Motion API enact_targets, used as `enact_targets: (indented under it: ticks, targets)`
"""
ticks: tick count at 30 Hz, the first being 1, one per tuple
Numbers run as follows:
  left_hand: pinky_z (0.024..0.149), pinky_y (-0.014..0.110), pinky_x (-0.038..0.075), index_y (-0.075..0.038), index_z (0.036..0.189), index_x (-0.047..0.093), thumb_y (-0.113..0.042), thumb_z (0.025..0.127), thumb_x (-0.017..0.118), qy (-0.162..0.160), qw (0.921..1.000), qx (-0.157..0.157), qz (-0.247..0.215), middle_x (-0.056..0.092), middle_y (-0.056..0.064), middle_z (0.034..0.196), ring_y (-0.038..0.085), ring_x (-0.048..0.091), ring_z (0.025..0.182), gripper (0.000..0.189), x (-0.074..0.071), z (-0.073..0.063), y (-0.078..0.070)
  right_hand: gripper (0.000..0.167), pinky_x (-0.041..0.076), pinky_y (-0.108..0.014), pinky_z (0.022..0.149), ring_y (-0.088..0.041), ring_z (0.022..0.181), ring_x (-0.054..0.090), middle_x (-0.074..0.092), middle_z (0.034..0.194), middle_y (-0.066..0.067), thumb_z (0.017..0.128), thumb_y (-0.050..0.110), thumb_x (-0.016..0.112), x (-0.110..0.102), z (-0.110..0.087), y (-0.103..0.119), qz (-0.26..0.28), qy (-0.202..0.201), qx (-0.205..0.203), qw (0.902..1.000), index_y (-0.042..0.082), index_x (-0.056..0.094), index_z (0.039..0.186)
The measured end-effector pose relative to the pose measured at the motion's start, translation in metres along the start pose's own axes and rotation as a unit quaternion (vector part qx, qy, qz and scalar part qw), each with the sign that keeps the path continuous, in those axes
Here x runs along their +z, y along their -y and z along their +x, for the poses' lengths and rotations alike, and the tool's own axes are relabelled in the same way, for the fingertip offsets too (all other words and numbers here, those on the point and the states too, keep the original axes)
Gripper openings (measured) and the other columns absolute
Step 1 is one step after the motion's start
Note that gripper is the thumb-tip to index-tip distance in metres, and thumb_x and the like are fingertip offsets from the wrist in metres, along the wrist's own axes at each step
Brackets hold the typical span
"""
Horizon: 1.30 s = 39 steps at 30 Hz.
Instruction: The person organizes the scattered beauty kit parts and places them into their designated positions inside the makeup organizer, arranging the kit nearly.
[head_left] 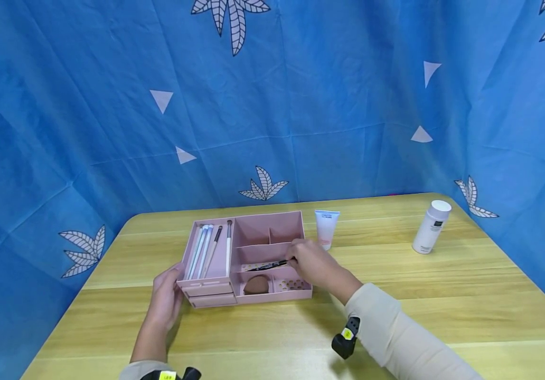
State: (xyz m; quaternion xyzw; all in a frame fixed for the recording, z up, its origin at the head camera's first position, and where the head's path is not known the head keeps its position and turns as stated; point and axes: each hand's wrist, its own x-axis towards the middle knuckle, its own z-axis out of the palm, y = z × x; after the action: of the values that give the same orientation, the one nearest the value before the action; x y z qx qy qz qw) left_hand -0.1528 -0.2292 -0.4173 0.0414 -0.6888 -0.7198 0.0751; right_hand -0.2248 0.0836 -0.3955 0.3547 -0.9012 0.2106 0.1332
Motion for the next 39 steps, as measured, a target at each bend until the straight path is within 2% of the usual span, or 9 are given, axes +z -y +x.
enact_targets:
  ticks: [13, 18, 24, 29, 33, 37, 39]
  targets:
    - [0.092, 0.018, 0.048, 0.01, 0.128, 0.048, -0.029, 0.101, 0.039, 0.002, 1.0, 0.004, 0.003, 0.065, -0.011, 0.102, 0.005, 0.059, 0.101, 0.048, -0.0006, -0.0007, -0.0002, 0.008, 0.057, -0.03, 0.076, -0.02, 0.085, 0.067, 0.069, 0.088, -0.004, 0.081, 0.001, 0.068, 0.0009, 0.0009, -0.0009, -0.015, 0.005, -0.012, 0.9998, 0.005, 0.074, 0.083]
    - [0.092, 0.018, 0.048, 0.015, 0.13, 0.042, -0.026, 0.102, 0.037, 0.002, 1.0, 0.002, 0.0, 0.065, -0.012, 0.101, 0.005, 0.059, 0.101, 0.05, -0.0001, -0.0001, -0.0004, 0.009, 0.057, -0.03, 0.076, -0.019, 0.086, 0.067, 0.07, 0.089, -0.004, 0.081, 0.001, 0.068, 0.0012, 0.001, -0.0007, -0.015, 0.009, -0.008, 0.9998, 0.005, 0.075, 0.084]
    - [0.092, 0.018, 0.048, 0.017, 0.132, 0.037, -0.024, 0.102, 0.035, 0.004, 1.0, 0.002, -0.004, 0.065, -0.013, 0.101, 0.004, 0.059, 0.101, 0.051, 0.0002, 0.0006, -0.0001, 0.009, 0.057, -0.029, 0.074, -0.018, 0.083, 0.066, 0.068, 0.086, -0.003, 0.081, 0.001, 0.068, 0.0019, 0.0012, -0.0011, -0.019, 0.007, -0.008, 0.9998, 0.006, 0.075, 0.082]
    - [0.092, 0.018, 0.048, 0.015, 0.131, 0.041, -0.023, 0.101, 0.036, 0.002, 1.0, 0.001, -0.006, 0.066, -0.013, 0.101, 0.004, 0.059, 0.101, 0.049, 0.0006, 0.0008, -0.0004, 0.009, 0.056, -0.028, 0.07, -0.016, 0.079, 0.064, 0.066, 0.083, -0.002, 0.082, 0.0, 0.067, 0.001, 0.0012, -0.0012, -0.02, 0.005, -0.012, 0.9997, 0.006, 0.074, 0.08]
    - [0.091, 0.019, 0.049, 0.011, 0.127, 0.046, -0.022, 0.101, 0.036, -0.002, 1.0, 0.001, -0.008, 0.066, -0.012, 0.1, 0.005, 0.06, 0.099, 0.043, 0.0007, 0.0006, -0.0005, 0.009, 0.056, -0.027, 0.071, -0.016, 0.079, 0.063, 0.066, 0.083, -0.002, 0.082, 0.0, 0.067, 0.0004, 0.0009, -0.002, -0.004, 0.003, -0.007, 1.0, 0.006, 0.073, 0.08]
    - [0.091, 0.018, 0.049, 0.015, 0.13, 0.041, -0.022, 0.101, 0.035, 0.0, 1.0, 0.002, -0.005, 0.065, -0.012, 0.1, 0.004, 0.06, 0.1, 0.047, 0.0015, 0.0006, -0.0011, 0.007, 0.057, -0.026, 0.073, -0.016, 0.082, 0.065, 0.067, 0.086, -0.004, 0.082, 0.0, 0.068, -0.0012, 0.0004, -0.0034, 0.028, -0.007, -0.002, 0.9996, 0.004, 0.073, 0.084]
    - [0.092, 0.018, 0.048, 0.017, 0.131, 0.038, -0.022, 0.102, 0.034, 0.002, 1.0, 0.002, -0.003, 0.065, -0.013, 0.101, 0.003, 0.059, 0.101, 0.049, 0.0017, 0.0005, -0.0013, 0.007, 0.056, -0.024, 0.07, -0.015, 0.079, 0.063, 0.067, 0.085, -0.004, 0.081, -0.001, 0.068, -0.0026, 0.0003, -0.004, 0.047, -0.012, 0.0, 0.9988, 0.003, 0.073, 0.085]
